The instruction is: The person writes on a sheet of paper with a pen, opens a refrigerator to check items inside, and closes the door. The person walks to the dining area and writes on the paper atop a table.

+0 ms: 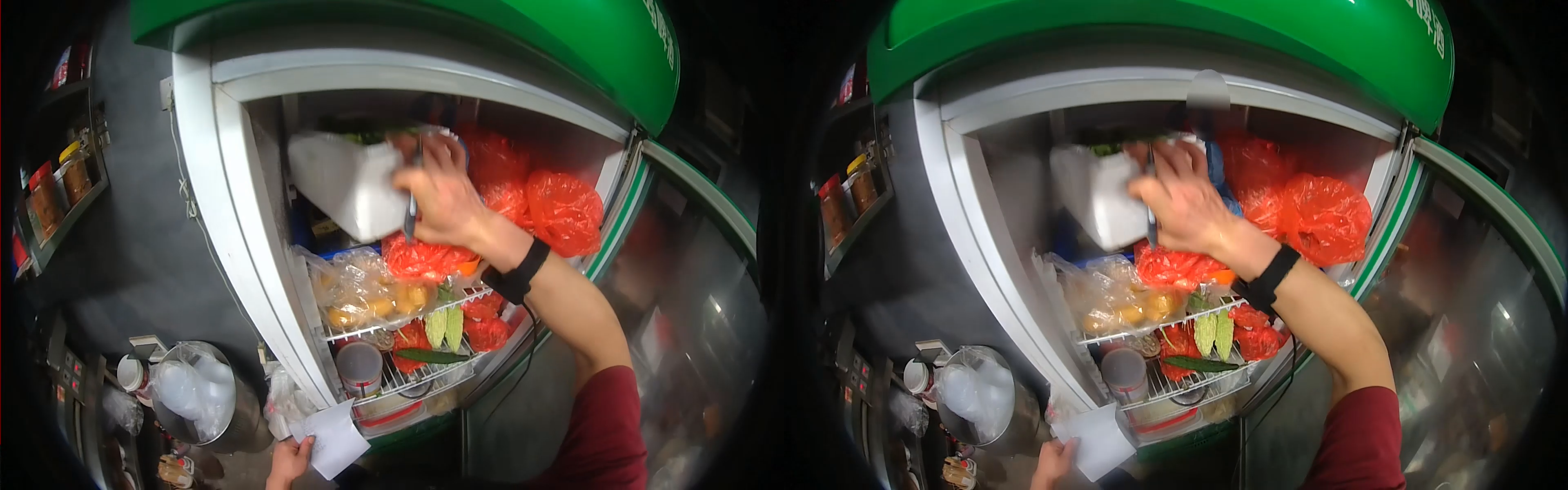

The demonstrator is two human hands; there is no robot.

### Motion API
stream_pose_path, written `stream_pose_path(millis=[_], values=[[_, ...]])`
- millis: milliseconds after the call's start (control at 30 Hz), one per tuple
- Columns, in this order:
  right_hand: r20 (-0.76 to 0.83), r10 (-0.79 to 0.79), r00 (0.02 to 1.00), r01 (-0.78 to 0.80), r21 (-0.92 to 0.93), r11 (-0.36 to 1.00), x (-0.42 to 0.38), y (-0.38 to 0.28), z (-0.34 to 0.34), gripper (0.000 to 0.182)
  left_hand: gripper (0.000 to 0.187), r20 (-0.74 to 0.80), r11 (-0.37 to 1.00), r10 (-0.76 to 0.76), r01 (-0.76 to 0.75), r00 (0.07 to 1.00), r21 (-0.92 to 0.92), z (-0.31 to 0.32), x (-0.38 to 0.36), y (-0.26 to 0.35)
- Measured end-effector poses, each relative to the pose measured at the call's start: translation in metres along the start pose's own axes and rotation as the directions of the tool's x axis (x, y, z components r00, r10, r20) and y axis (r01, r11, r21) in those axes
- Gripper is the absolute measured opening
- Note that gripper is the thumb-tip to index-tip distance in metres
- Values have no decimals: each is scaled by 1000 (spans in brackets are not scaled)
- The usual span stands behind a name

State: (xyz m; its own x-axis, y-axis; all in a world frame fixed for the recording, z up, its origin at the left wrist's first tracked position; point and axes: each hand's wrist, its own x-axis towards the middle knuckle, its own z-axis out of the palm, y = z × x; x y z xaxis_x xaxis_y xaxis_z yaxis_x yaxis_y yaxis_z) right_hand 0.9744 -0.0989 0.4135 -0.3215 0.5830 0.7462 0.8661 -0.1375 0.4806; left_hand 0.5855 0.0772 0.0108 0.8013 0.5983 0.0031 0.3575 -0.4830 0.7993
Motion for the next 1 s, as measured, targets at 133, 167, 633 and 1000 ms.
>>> stream_pose_path(millis=[133,167,633,1000], values=[[18,211,977,-211,-8,977,28,3,-1,50,35,32,999,-52,52,998,10,-8,-1,22],[21,218,976,-218,-5,976,33,0,1,50,35,37,998,-56,56,998,15,-8,-2,22],[163,-74,984,76,-3,997,40,-33,68,52,39,-30,998,-50,49,998,-33,-5,-11,3],[386,400,831,-555,534,638,29,-56,-31,34,38,37,999,-25,24,999,25,-8,5,17]])
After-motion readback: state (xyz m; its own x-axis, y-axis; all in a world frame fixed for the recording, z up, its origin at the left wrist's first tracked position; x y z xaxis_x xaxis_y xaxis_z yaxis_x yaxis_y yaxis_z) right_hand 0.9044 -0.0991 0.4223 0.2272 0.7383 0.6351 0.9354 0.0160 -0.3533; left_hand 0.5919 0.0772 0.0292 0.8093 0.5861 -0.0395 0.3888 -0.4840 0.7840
